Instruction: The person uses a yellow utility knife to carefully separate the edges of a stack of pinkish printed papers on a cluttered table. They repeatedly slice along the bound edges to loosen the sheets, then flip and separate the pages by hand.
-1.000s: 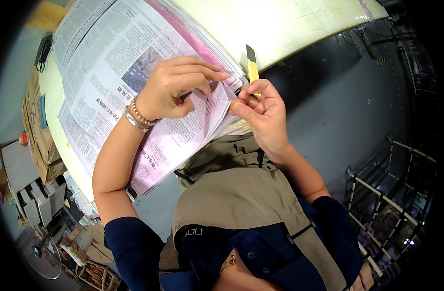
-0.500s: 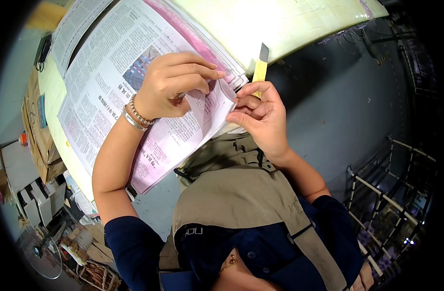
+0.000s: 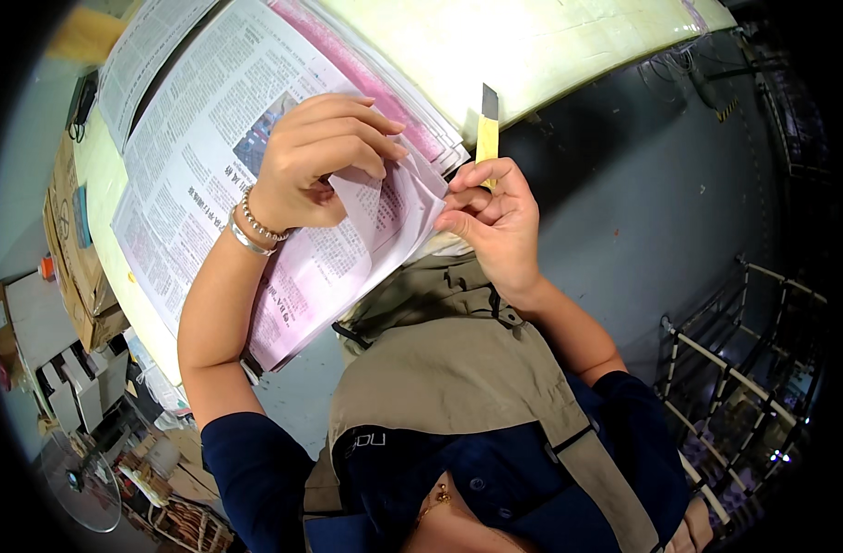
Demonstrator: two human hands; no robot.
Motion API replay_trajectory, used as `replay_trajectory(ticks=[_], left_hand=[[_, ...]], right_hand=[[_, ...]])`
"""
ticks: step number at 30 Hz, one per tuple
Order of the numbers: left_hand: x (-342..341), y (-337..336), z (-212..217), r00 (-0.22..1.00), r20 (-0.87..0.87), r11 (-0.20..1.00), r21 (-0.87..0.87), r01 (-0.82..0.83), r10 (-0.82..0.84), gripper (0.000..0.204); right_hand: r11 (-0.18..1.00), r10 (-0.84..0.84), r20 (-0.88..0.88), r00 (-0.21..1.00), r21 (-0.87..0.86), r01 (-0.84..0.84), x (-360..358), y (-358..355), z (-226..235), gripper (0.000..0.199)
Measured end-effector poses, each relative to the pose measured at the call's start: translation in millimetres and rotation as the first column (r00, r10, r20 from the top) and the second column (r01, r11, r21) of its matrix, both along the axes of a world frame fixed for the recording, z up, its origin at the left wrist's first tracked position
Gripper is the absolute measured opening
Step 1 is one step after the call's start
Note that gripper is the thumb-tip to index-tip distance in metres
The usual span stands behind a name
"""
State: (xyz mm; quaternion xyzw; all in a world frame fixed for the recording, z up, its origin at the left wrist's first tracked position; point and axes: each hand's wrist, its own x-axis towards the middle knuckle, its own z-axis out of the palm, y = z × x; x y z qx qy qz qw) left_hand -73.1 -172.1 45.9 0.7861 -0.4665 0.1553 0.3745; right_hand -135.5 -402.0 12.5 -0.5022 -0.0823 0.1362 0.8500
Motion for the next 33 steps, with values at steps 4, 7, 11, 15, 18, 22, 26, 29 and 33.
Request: replay_trajectory(ticks=[4,7,11,15,18,22,26,29,33], left_hand=[[-3.0,-6.4,6.1,1.0,0.012,0.999,-0.032,-0.027,0.028,0.023],[-3.1,-1.9,2.1,0.997,-0.072,0.999,-0.039,-0.003,0.0,0.023],[-11.2,-14.3,8.8,0.991,-0.096,0.987,0.144,-0.074,0.088,0.024],[-12.6,-22.1,10.7,0.979,-0.167,0.942,0.33,-0.052,0.113,0.031],[-13.0,-23.8,11.2,0.983,-0.175,0.962,0.274,-0.013,0.063,0.026],[-11.5,-25.5,12.6,0.962,-0.274,0.95,0.298,0.098,-0.013,0.019],[-14.5,-26.8,14.9,0.952,-0.303,0.94,0.312,0.136,-0.037,0.021],[-16.2,-28.5,14.9,0.955,-0.295,0.93,0.34,0.142,-0.038,0.025],[-17.1,-30.3,15.6,0.945,-0.326,0.929,0.346,0.13,-0.011,0.026]], right_hand=[[1.0,0.0,0.0,1.0,-0.025,0.0,0.4,1.0,0.3,0.035],[0.997,-0.011,0.008,1.0,-0.078,0.011,-0.4,0.7,1.5,0.036],[0.987,-0.036,0.102,0.994,-0.153,0.051,-6.3,0.8,4.6,0.033],[0.93,0.005,0.23,0.973,-0.36,0.081,-5.5,-12.6,9.8,0.021],[0.803,0.099,0.285,0.953,-0.589,0.093,4.2,-37.5,31.9,0.021],[0.725,0.06,0.245,0.968,-0.677,0.127,7.3,-52.7,50.1,0.03],[0.707,0.129,0.179,0.975,-0.707,0.036,12.9,-71.0,61.3,0.027],[0.756,0.106,0.178,0.978,-0.653,0.037,16.6,-71.5,68.0,0.022],[0.732,0.15,0.115,0.982,-0.681,-0.032,23.7,-73.2,71.9,0.022]])
